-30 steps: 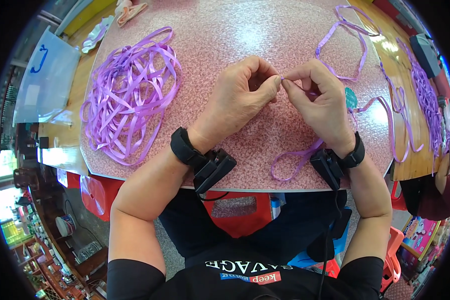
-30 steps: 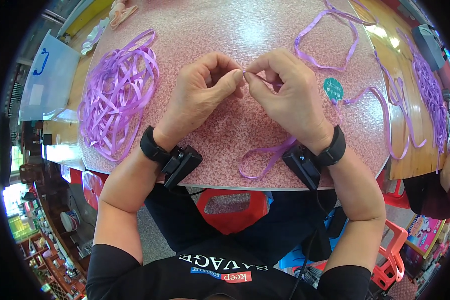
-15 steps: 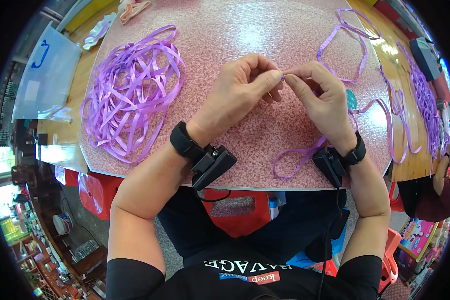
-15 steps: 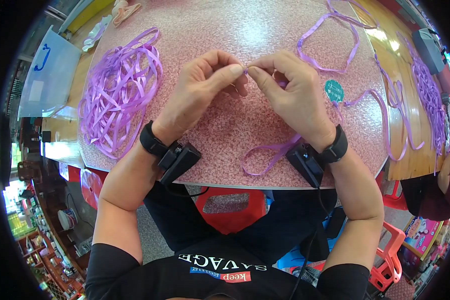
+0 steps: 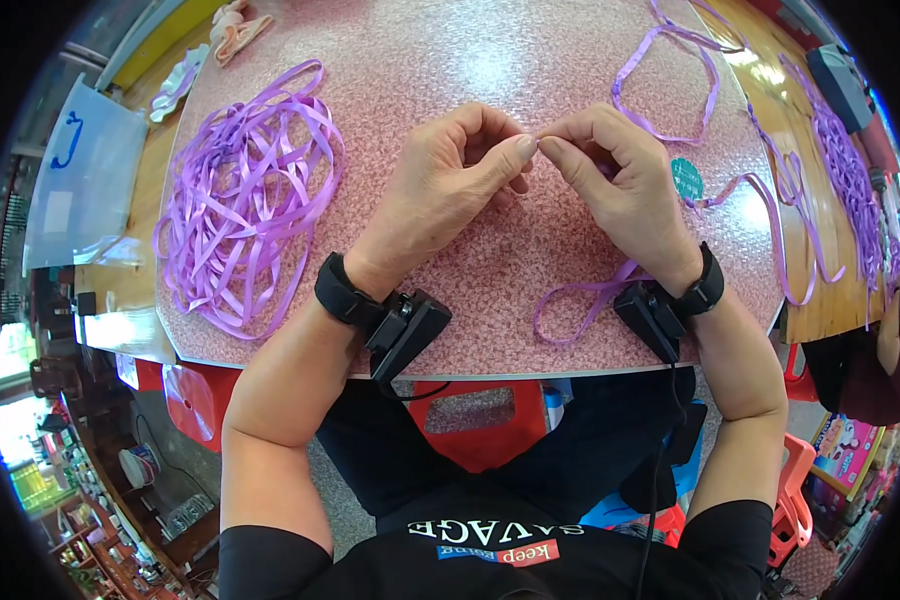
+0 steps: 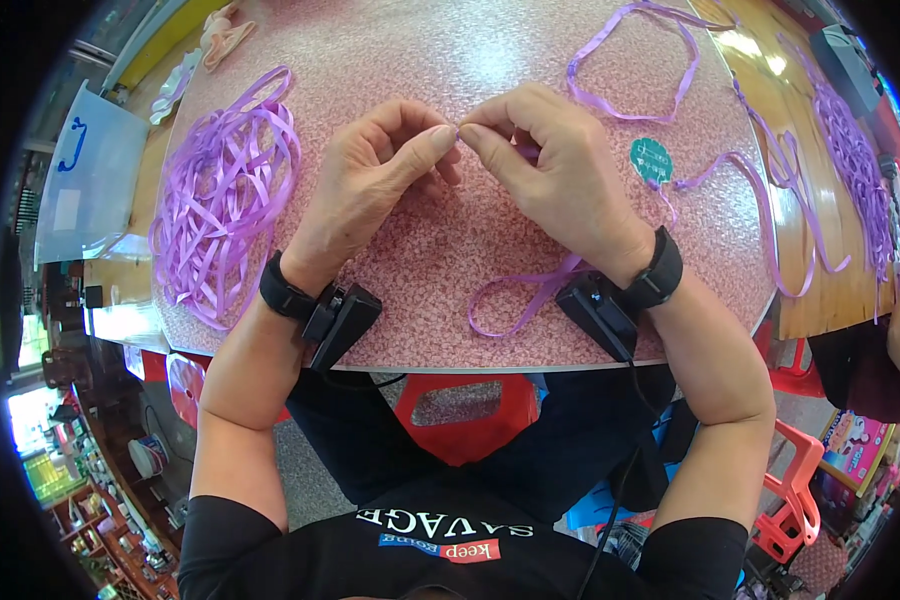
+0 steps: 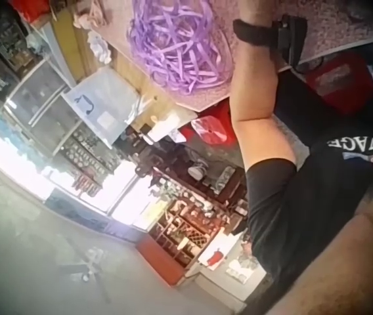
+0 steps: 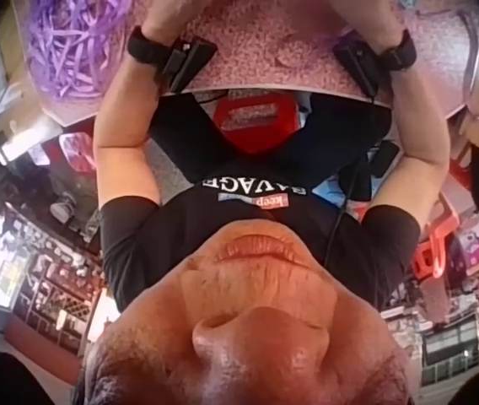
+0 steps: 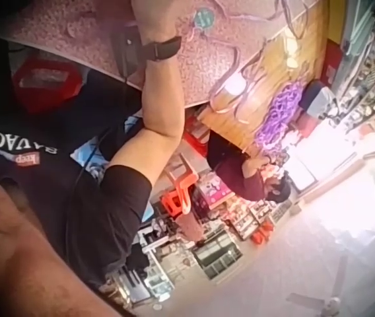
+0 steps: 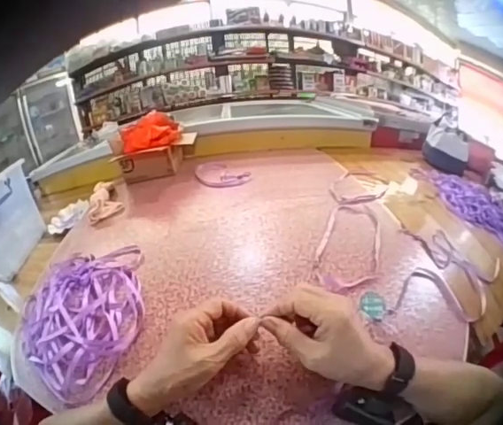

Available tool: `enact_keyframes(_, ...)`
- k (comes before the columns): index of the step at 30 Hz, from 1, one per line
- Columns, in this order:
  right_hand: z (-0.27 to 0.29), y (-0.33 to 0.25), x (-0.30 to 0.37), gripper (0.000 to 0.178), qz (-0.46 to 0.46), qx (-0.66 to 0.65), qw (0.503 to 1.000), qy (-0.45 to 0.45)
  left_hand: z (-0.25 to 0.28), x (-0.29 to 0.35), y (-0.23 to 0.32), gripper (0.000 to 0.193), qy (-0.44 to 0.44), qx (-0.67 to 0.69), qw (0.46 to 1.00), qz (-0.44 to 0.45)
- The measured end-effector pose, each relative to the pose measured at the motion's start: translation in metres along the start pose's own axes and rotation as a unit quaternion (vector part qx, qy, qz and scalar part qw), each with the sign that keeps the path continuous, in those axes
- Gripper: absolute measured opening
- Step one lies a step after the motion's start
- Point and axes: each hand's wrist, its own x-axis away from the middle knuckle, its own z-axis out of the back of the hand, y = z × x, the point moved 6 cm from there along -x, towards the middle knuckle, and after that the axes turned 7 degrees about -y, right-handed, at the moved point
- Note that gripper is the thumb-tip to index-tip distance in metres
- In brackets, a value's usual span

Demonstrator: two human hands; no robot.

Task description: The person picks up a purple ribbon and threads it through a small purple plastic tube. They slide the tube along the ribbon and then tie a knot at the end to secure it.

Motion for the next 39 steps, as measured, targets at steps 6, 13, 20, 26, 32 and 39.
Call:
enact_keyframes(6, 0.0, -0.004, 0.0, 0.009, 0.017, 0.015, 1.0, -0.001, 0.0, 0.001, 0.002, 0.018, -0.006, -0.022, 1.0, -0.017)
enact_keyframes(13, 0.002, -0.015, -0.001, 0.009, 0.039, 0.06, 0.997, 0.018, -0.001, 0.005, 0.012, 0.012, 0.022, -0.142, 0.989, -0.048)
enact_keyframes(20, -0.008, 0.013, 0.002, 0.024, -0.156, -0.129, 0.976, -0.083, -0.005, 0.008, 0.027, 0.008, 0.052, -0.304, 0.933, -0.183)
enact_keyframes(26, -0.01, 0.014, 0.004, 0.022, -0.193, -0.177, 0.961, -0.093, -0.005, 0.009, 0.027, 0.007, 0.053, -0.296, 0.94, -0.164)
enact_keyframes(32, -0.012, 0.017, 0.004, 0.019, -0.176, -0.188, 0.962, -0.085, -0.005, 0.009, 0.025, 0.007, 0.061, -0.276, 0.951, -0.129)
enact_keyframes(39, -0.011, 0.02, 0.004, 0.017, -0.161, -0.181, 0.967, -0.078, -0.005, 0.009, 0.024, 0.008, 0.055, -0.28, 0.949, -0.131)
